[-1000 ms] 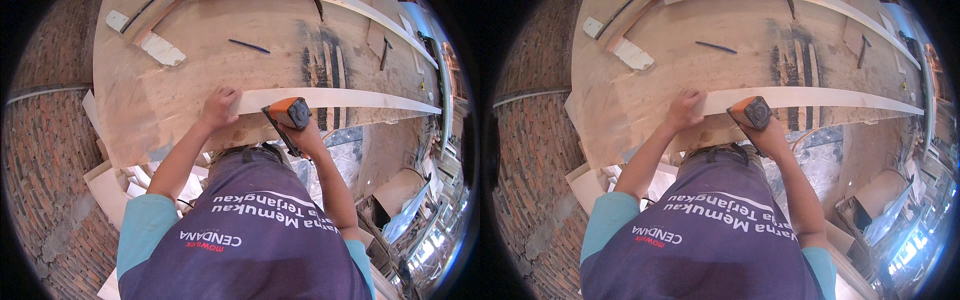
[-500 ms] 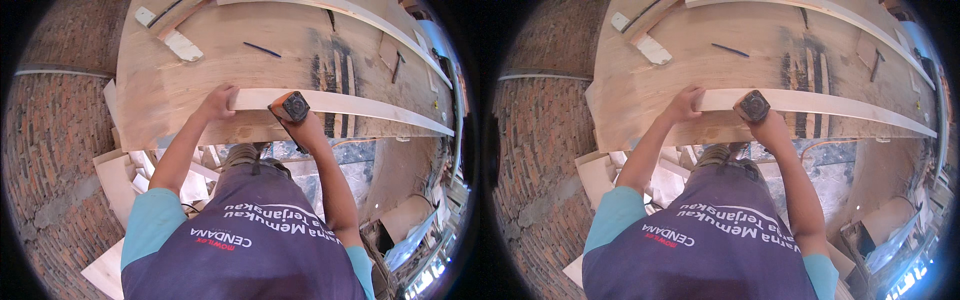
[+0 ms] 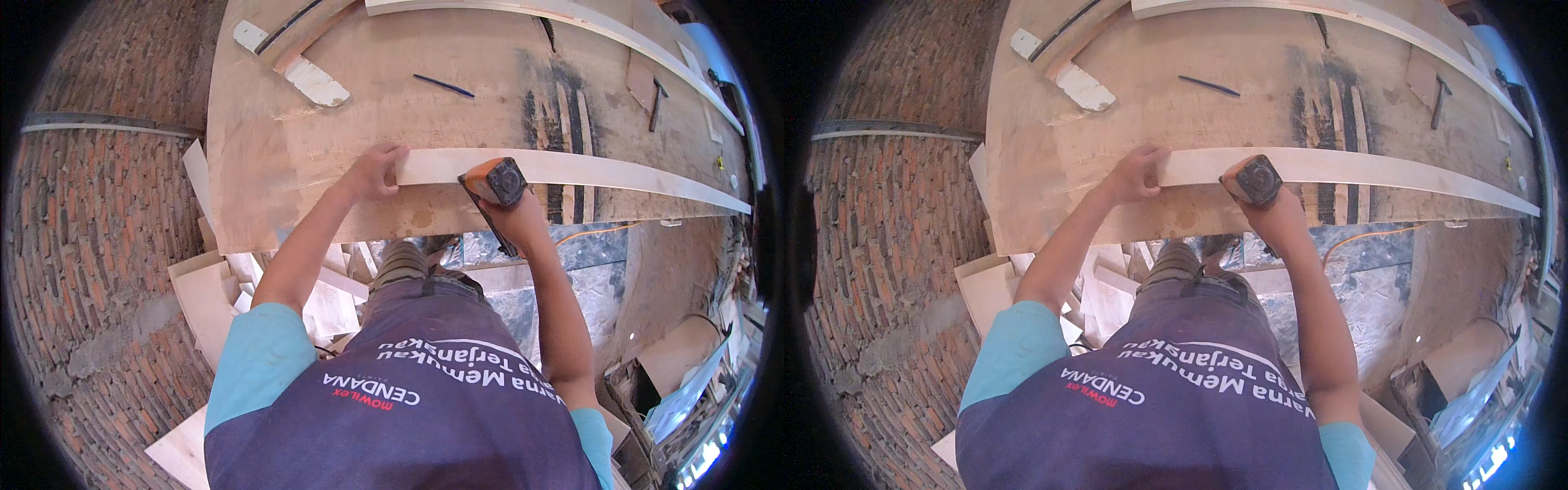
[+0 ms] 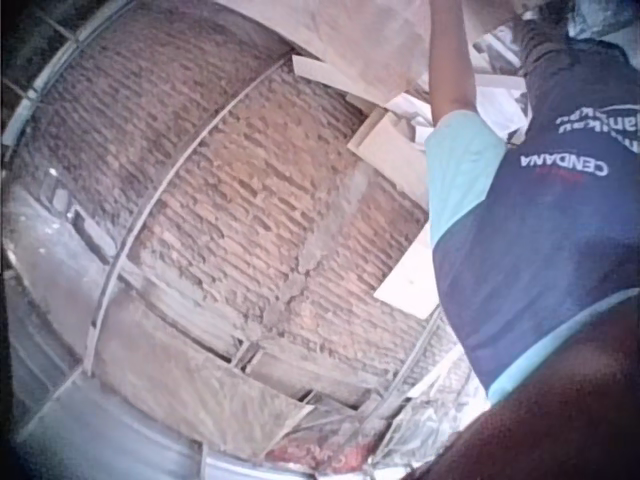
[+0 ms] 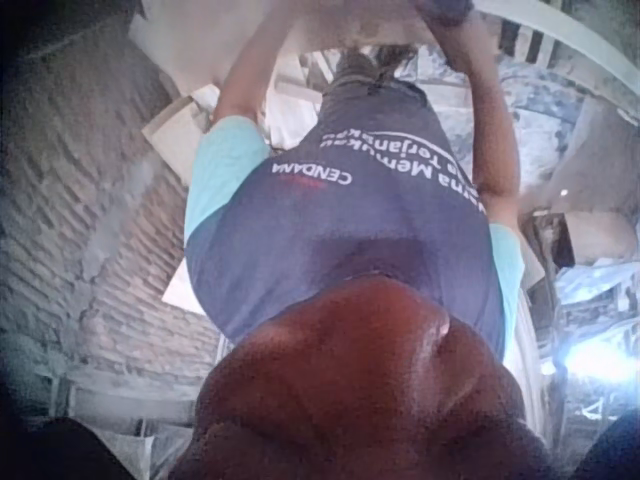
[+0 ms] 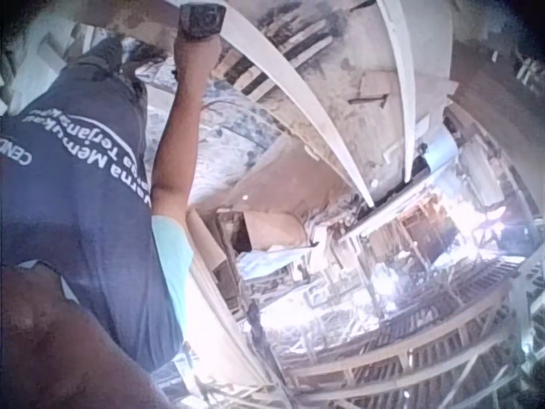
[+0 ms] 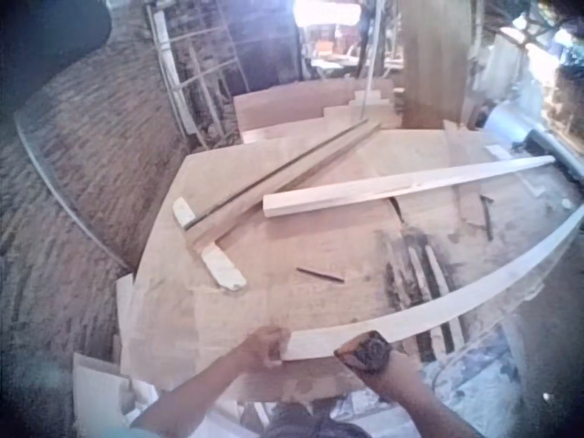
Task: The person uses a pneumatic nail gun to fasten a long, thin wooden strip onto a larger wooden board. They repeatedly position the strip and drive nails along its length, then briefly walk around the workshop before returning to the task.
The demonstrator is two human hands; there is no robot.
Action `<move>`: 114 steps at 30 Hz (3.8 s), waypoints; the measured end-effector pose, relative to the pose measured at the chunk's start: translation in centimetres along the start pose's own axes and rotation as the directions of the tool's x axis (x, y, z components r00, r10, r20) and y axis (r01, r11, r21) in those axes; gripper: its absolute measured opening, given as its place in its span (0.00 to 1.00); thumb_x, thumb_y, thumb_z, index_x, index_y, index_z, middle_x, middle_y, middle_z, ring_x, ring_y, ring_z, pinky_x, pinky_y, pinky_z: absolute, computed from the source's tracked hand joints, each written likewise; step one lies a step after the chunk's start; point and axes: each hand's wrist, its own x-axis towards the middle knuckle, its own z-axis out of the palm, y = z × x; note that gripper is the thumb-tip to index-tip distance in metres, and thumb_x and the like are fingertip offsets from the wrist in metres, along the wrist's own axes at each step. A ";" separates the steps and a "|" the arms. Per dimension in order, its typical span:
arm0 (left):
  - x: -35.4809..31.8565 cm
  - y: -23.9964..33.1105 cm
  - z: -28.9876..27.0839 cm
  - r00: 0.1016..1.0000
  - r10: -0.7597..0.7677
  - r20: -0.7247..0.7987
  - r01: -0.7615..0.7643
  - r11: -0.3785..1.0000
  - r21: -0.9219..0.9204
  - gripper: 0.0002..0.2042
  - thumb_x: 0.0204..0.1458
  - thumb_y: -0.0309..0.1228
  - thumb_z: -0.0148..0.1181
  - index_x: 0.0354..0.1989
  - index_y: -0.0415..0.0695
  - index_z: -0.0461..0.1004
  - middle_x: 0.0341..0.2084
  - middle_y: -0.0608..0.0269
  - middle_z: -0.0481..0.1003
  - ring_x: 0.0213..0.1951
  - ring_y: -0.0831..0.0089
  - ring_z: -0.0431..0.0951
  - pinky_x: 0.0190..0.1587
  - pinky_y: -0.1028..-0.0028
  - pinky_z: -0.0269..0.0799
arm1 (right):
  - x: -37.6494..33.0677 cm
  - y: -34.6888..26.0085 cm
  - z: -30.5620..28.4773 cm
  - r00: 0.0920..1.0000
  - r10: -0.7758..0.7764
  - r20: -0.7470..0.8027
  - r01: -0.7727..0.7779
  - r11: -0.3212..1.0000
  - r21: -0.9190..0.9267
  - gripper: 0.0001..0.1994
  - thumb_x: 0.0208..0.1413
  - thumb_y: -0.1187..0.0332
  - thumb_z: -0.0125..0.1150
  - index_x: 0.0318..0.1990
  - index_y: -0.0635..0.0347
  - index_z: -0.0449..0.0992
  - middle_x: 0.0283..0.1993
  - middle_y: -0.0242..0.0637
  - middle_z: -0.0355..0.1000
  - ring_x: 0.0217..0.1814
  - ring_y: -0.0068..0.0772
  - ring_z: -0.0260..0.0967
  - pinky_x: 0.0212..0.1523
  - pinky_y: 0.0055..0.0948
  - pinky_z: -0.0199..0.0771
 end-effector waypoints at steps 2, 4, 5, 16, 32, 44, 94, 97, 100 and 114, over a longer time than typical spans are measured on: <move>0.0 -0.1 -0.1 1.000 0.025 -0.018 -0.025 0.999 -0.021 0.42 0.37 0.28 0.79 0.68 0.41 0.71 0.62 0.45 0.73 0.63 0.46 0.74 0.67 0.59 0.74 | -0.2 -0.3 0.5 0.999 0.024 -0.030 -0.023 0.999 0.049 0.24 0.55 0.60 0.77 0.57 0.60 0.82 0.53 0.52 0.83 0.59 0.55 0.81 0.57 0.43 0.79; -0.1 -0.5 0.1 0.996 0.073 -0.050 -0.076 0.996 -0.054 0.42 0.37 0.29 0.78 0.67 0.41 0.71 0.60 0.45 0.74 0.62 0.46 0.74 0.66 0.58 0.73 | -0.9 -1.0 0.9 0.996 0.036 -0.080 -0.026 0.993 0.113 0.25 0.55 0.63 0.78 0.59 0.61 0.81 0.54 0.50 0.83 0.59 0.51 0.82 0.57 0.41 0.79; -0.1 -0.7 0.1 0.993 0.095 -0.068 -0.100 0.993 -0.070 0.42 0.37 0.29 0.78 0.67 0.41 0.72 0.59 0.45 0.75 0.62 0.46 0.75 0.66 0.58 0.73 | -1.3 -1.3 1.1 0.994 0.068 -0.082 -0.056 0.988 0.141 0.24 0.55 0.64 0.78 0.58 0.61 0.81 0.53 0.48 0.84 0.58 0.48 0.82 0.57 0.40 0.79; 0.4 -2.2 1.0 0.968 0.201 -0.152 -0.214 0.974 -0.075 0.38 0.37 0.33 0.77 0.62 0.39 0.74 0.56 0.49 0.77 0.58 0.49 0.76 0.63 0.57 0.75 | -2.2 -3.6 3.1 0.992 0.100 -0.080 -0.085 0.981 0.176 0.24 0.57 0.64 0.77 0.60 0.61 0.81 0.55 0.46 0.84 0.58 0.40 0.83 0.54 0.36 0.81; 0.4 -3.0 1.2 0.972 0.184 -0.149 -0.200 0.975 -0.100 0.40 0.34 0.33 0.79 0.63 0.42 0.76 0.57 0.50 0.78 0.58 0.50 0.79 0.62 0.57 0.76 | -1.6 -8.5 7.4 1.000 -0.015 0.003 0.014 0.993 0.121 0.19 0.58 0.60 0.77 0.53 0.59 0.85 0.43 0.48 0.86 0.50 0.47 0.86 0.46 0.40 0.83; 0.4 -3.2 1.2 0.971 0.191 -0.142 -0.204 0.976 -0.082 0.39 0.33 0.34 0.80 0.61 0.41 0.76 0.55 0.51 0.78 0.56 0.52 0.78 0.61 0.57 0.76 | -0.8 -9.0 7.2 0.999 -0.031 0.026 0.031 0.999 -0.025 0.21 0.59 0.55 0.74 0.54 0.58 0.84 0.46 0.52 0.84 0.51 0.57 0.83 0.48 0.46 0.82; 0.9 -2.8 1.3 0.987 0.160 -0.033 -0.161 0.986 -0.037 0.42 0.35 0.34 0.79 0.65 0.36 0.74 0.56 0.47 0.76 0.59 0.48 0.75 0.64 0.56 0.73 | -2.1 -5.1 2.3 0.982 0.177 -0.064 -0.160 0.965 0.209 0.29 0.52 0.46 0.78 0.57 0.49 0.82 0.51 0.50 0.83 0.56 0.51 0.82 0.56 0.43 0.80; 0.7 -3.4 1.3 0.991 0.132 -0.004 -0.132 0.991 -0.033 0.43 0.34 0.34 0.79 0.65 0.35 0.74 0.55 0.46 0.76 0.58 0.48 0.75 0.63 0.56 0.73 | -2.0 -6.0 2.5 0.972 0.216 -0.097 -0.204 0.972 0.118 0.25 0.52 0.48 0.80 0.54 0.47 0.83 0.47 0.51 0.84 0.50 0.50 0.84 0.51 0.44 0.82; 0.7 -3.4 1.6 0.979 0.199 -0.040 -0.199 0.980 -0.001 0.43 0.34 0.34 0.79 0.65 0.35 0.74 0.55 0.45 0.76 0.58 0.47 0.75 0.63 0.54 0.72 | -2.6 -5.7 2.6 0.977 0.190 -0.097 -0.176 0.974 0.141 0.24 0.53 0.47 0.77 0.52 0.47 0.83 0.43 0.51 0.84 0.48 0.54 0.83 0.48 0.47 0.82; 0.3 2.4 0.0 0.962 0.210 -0.174 -0.168 0.959 0.229 0.36 0.38 0.39 0.74 0.60 0.39 0.76 0.61 0.41 0.68 0.65 0.45 0.66 0.70 0.43 0.56 | -15.5 10.4 1.1 0.871 0.324 -0.370 -0.170 0.905 0.391 0.25 0.50 0.46 0.81 0.46 0.55 0.85 0.39 0.46 0.84 0.43 0.53 0.83 0.45 0.43 0.82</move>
